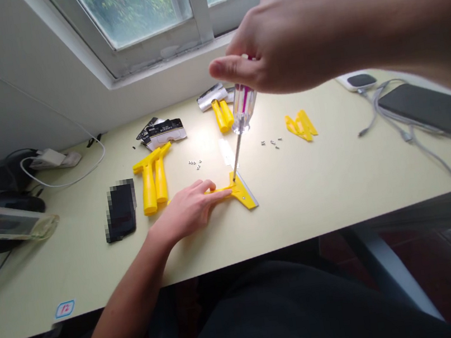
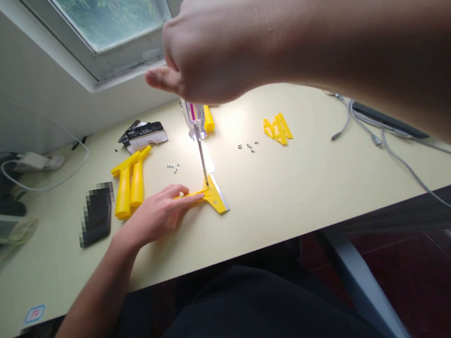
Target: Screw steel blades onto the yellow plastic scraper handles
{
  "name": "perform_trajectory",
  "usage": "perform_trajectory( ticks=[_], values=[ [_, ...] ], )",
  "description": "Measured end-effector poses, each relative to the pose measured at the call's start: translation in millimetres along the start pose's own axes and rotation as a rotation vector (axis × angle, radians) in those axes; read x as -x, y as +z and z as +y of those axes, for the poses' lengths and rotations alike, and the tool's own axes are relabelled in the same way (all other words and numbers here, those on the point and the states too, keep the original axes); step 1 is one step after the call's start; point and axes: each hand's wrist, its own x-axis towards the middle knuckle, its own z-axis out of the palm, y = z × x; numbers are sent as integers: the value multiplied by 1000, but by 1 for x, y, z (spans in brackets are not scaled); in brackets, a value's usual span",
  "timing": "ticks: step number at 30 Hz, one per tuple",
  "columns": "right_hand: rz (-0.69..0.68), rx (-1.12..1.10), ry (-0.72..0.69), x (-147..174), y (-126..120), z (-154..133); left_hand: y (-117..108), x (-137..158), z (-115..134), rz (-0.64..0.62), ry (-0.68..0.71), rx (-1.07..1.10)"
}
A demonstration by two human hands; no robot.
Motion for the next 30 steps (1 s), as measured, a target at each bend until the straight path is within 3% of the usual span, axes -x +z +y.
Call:
perform_trajectory(
  ticks=[6, 12, 16, 21, 25, 30],
  values=[
    [-159, -141, -51, 2, -7, 2, -1, -1, 0, 5, 10, 2],
    [6, 97, 40, -1, 7, 4, -1, 0, 1, 2, 2, -3],
    [-107, -264, -99, 5, 0, 5, -1, 0, 1, 2, -2, 0],
    [-188, -403, -32, 13, -4, -5, -1, 0, 2, -1, -5, -13],
    [-83, -302, -107, 18, -6, -4, -1, 0, 2, 8, 2, -11],
    [136, -132, 20, 33, -10, 8, -2, 0, 1, 18, 25, -4]
  ],
)
